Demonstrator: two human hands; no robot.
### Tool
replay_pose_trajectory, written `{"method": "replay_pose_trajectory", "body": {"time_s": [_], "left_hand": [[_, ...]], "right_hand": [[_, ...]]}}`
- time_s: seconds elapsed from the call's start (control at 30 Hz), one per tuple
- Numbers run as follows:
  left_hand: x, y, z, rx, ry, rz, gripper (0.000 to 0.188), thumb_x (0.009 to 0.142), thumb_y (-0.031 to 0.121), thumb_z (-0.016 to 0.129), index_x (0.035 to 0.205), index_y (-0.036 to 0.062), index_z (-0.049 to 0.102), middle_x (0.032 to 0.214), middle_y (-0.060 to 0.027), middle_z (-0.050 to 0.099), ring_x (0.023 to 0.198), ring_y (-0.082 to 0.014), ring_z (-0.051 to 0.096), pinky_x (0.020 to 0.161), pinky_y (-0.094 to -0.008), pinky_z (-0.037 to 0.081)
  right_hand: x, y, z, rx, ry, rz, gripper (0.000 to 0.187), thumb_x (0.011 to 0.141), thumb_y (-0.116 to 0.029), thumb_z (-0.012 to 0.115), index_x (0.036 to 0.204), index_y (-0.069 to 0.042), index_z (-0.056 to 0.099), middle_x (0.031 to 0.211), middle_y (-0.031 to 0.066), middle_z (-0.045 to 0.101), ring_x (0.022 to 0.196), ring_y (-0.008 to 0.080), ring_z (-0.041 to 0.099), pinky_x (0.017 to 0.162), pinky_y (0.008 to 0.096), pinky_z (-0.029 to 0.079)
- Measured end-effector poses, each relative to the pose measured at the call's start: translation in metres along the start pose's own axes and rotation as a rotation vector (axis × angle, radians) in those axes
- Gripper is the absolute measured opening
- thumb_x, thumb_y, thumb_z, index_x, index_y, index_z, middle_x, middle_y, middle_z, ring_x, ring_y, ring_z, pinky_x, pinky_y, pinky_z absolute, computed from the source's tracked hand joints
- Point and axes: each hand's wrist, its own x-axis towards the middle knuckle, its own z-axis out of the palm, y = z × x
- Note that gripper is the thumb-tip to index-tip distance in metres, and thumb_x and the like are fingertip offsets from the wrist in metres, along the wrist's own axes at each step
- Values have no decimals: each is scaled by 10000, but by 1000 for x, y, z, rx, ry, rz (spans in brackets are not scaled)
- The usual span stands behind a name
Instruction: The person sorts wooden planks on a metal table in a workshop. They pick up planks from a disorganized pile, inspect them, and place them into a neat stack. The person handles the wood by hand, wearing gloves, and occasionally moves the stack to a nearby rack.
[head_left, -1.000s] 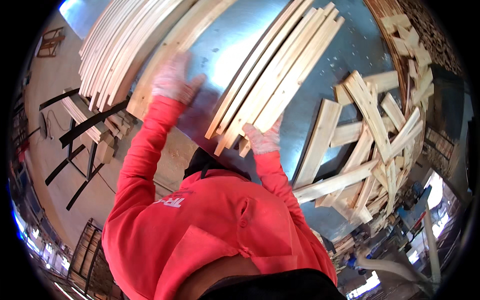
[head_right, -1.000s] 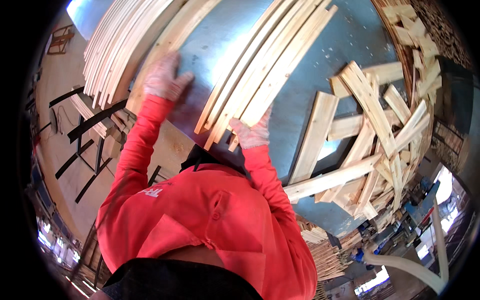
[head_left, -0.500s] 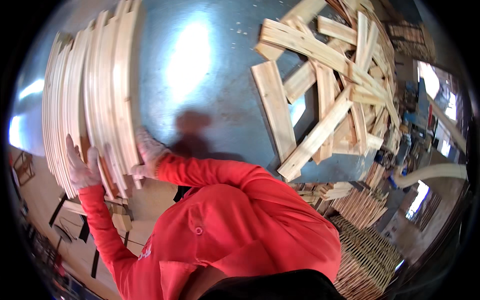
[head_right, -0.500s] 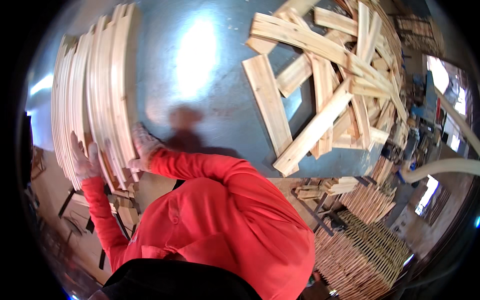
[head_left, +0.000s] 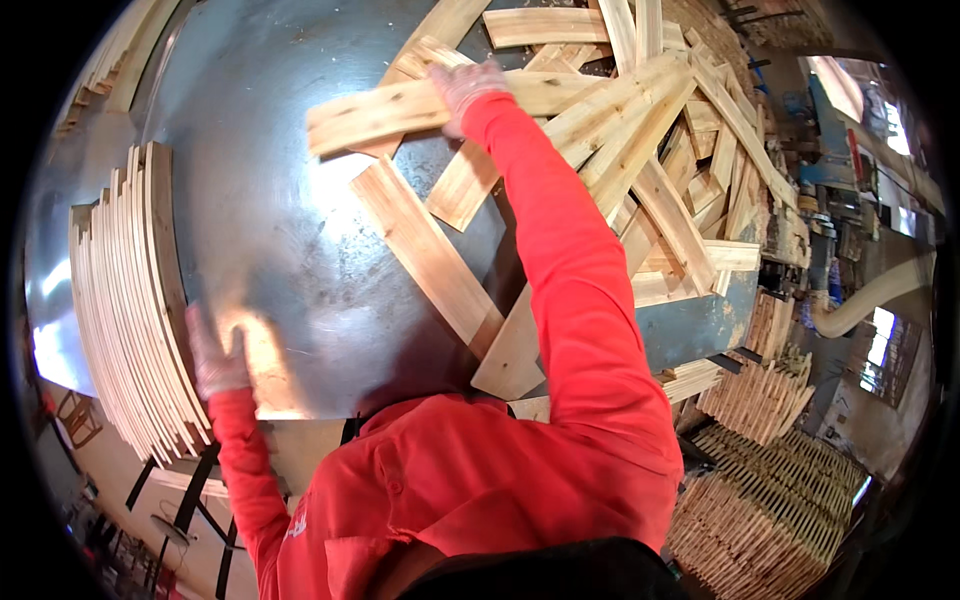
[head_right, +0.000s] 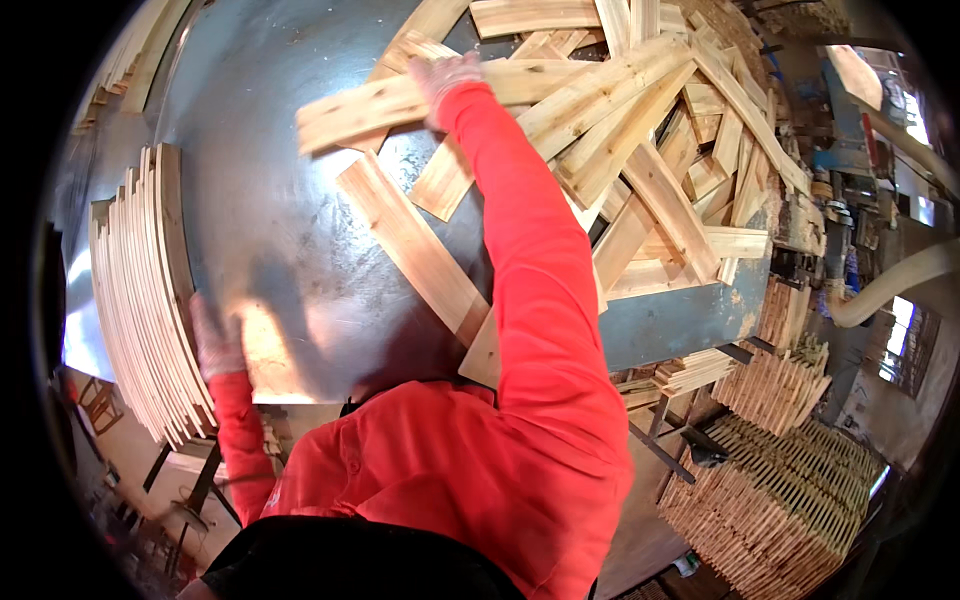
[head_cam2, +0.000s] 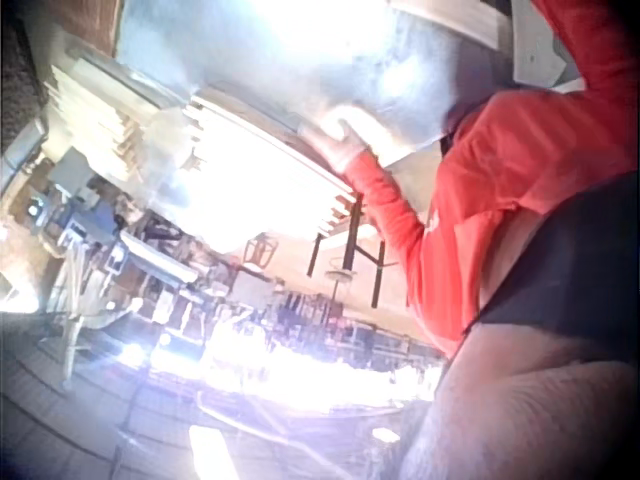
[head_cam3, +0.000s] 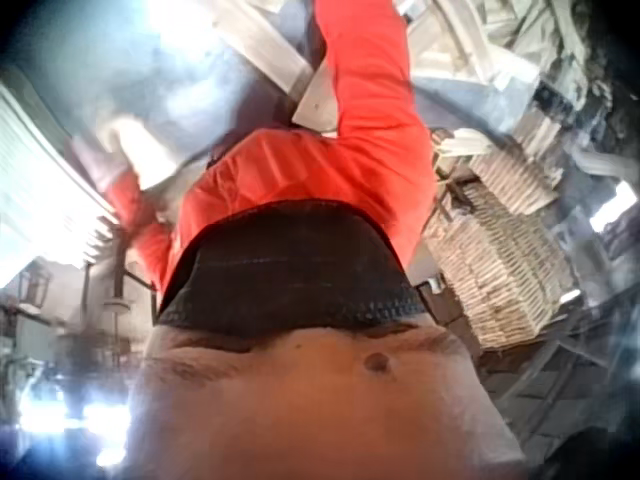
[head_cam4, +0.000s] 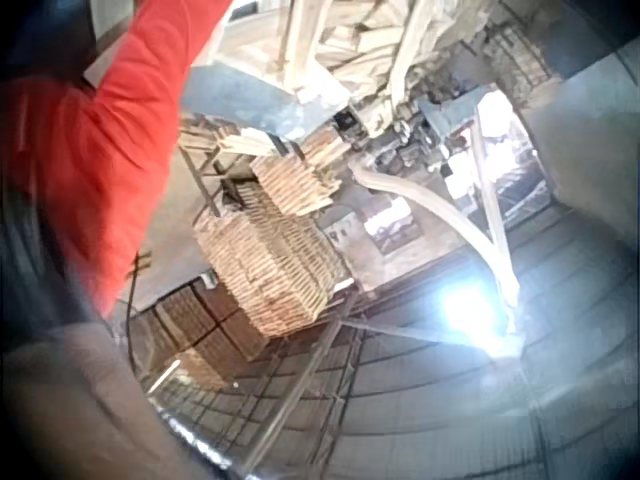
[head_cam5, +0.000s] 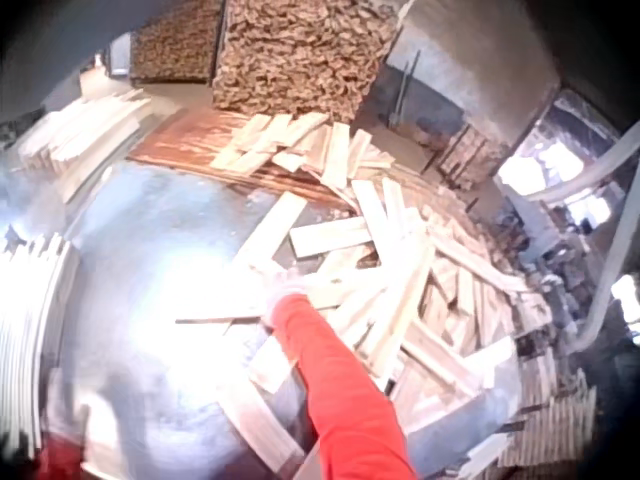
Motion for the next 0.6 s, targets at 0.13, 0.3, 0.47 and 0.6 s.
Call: {"method": "replay_pose_trajectory", "body": {"time_s": [0.13, 0.3, 0.47, 0.6], "left_hand": [[13, 171, 70, -495, -210, -61, 977, 771, 290, 800, 1516, 26, 225, 1445, -215, 449, 1291, -289, 490, 1061, -393, 415], [45, 281, 159, -464, 64, 209, 772, 774, 192, 770, 1419, 5, 390, 1325, -192, 552, 1166, -275, 579, 968, -382, 472], [66, 334, 96, -844, -63, -351, 412, 858, 56, 658, 1252, 32, 540, 1106, -73, 647, 974, -149, 618, 862, -299, 505], [49, 270, 42, -881, -17, -391, 370, 859, 82, 651, 1218, 30, 578, 1019, -61, 688, 934, -119, 634, 836, -294, 509]], "right_hand": [[-76, -56, -48, 458, 300, -48, 1076, 666, -569, 759, 1478, -75, 256, 1329, 275, 500, 1223, 417, 493, 1072, 556, 299], [-134, -74, -124, 1130, 106, -130, 1286, 555, -666, 790, 1494, -20, 195, 1351, 277, 460, 1212, 417, 507, 1023, 430, 422], [-108, 37, -8, 721, 602, 49, 1009, 718, -627, 669, 1456, -46, 301, 1442, 193, 418, 1341, 324, 407, 1061, 427, 372], [-85, 104, 71, 376, 116, 1134, 1147, 705, -693, 643, 1561, -163, 93, 1577, 245, 153, 1469, 381, 153, 1106, 612, 183]]}}
